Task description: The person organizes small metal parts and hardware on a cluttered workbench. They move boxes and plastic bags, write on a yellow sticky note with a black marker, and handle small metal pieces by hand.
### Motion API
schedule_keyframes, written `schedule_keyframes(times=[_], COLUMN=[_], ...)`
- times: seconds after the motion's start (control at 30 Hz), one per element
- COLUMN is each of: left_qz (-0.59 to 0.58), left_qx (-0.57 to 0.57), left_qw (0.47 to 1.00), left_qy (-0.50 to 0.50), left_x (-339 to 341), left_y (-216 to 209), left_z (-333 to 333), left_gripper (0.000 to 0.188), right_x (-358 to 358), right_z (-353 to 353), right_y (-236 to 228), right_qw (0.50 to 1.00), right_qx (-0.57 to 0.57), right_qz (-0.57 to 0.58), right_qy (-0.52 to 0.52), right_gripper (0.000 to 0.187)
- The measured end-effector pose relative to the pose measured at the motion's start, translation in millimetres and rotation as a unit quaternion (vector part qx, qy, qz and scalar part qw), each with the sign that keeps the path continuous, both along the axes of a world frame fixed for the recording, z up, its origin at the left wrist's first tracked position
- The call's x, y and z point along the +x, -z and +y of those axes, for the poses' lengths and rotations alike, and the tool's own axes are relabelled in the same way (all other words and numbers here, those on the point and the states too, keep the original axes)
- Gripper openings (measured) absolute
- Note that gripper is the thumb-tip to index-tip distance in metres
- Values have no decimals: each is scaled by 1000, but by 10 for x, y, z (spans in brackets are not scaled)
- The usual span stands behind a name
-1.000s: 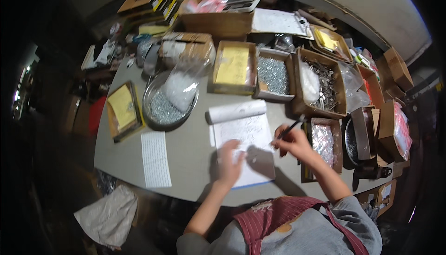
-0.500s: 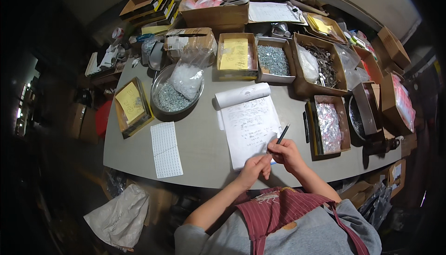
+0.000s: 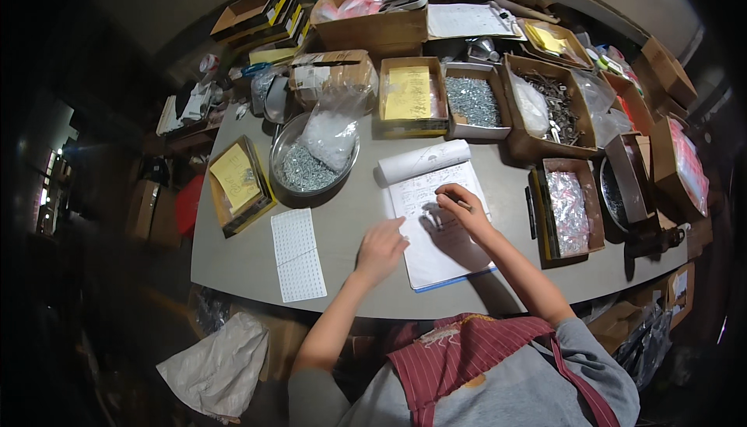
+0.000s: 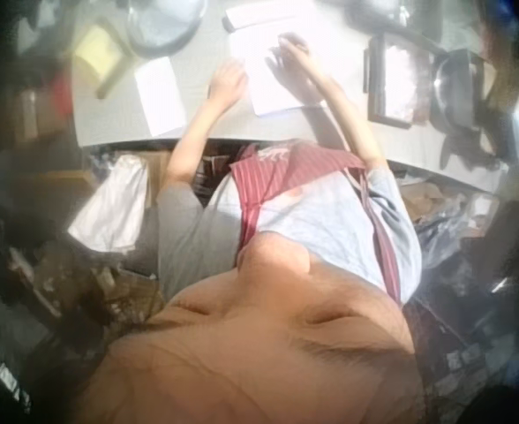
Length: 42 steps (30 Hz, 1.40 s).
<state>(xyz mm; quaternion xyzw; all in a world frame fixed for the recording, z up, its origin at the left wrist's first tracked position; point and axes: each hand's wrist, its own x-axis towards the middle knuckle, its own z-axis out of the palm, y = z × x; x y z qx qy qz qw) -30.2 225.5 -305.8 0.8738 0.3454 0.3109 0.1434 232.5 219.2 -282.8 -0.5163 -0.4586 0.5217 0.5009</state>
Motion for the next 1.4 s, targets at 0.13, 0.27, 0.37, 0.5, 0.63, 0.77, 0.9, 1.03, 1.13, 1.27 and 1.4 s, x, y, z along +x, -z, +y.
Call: schedule_keyframes(times=[0.13, 0.27, 0.37, 0.5, 0.63, 0.77, 0.9, 1.03, 1.13, 1.27, 1.4], left_qz=[33, 38, 36, 40, 39, 29, 20, 27, 32, 34, 34], left_qx=[5, -4, -18, -41, -51, -57, -66, -64, -62, -64, -69], left_qw=[999, 999, 999, 998, 998, 998, 997, 997, 997, 997, 997], left_qy=[-6, -2, -14, -15, -11, -13, -18, -15, -20, -16, -8], left_x=[94, 81, 94, 94, 95, 103, 109, 102, 104, 111, 104], left_y=[95, 54, 12, 2, 14, 16, 3, 6, 13, 17, 2], left_z=[-8, 46, 12, 33, 67, 83, 89, 100, 96, 106, 121], left_gripper=[17, 17, 17, 17, 18, 17, 19, 17, 18, 18, 17], right_x=[-280, -468, -546, -567, -502, -516, -559, -612, -658, -651, -647], right_z=[371, 583, 703, 717, 682, 646, 622, 625, 582, 564, 588], right_y=[342, 293, 368, 386, 408, 439, 400, 464, 460, 439, 446], right_qw=[999, 996, 997, 997, 994, 990, 989, 990, 992, 993, 992], right_qx=[-28, -54, -17, -6, 19, -1, 9, 30, 14, 11, 14], right_qz=[-8, -2, 8, -7, -71, -102, -116, -105, -88, -81, -79], right_qy=[26, 64, 75, 74, 77, 94, 93, 94, 87, 89, 98], right_gripper=[19, 14, 14, 19, 25, 37, 34, 35, 35, 34, 33])
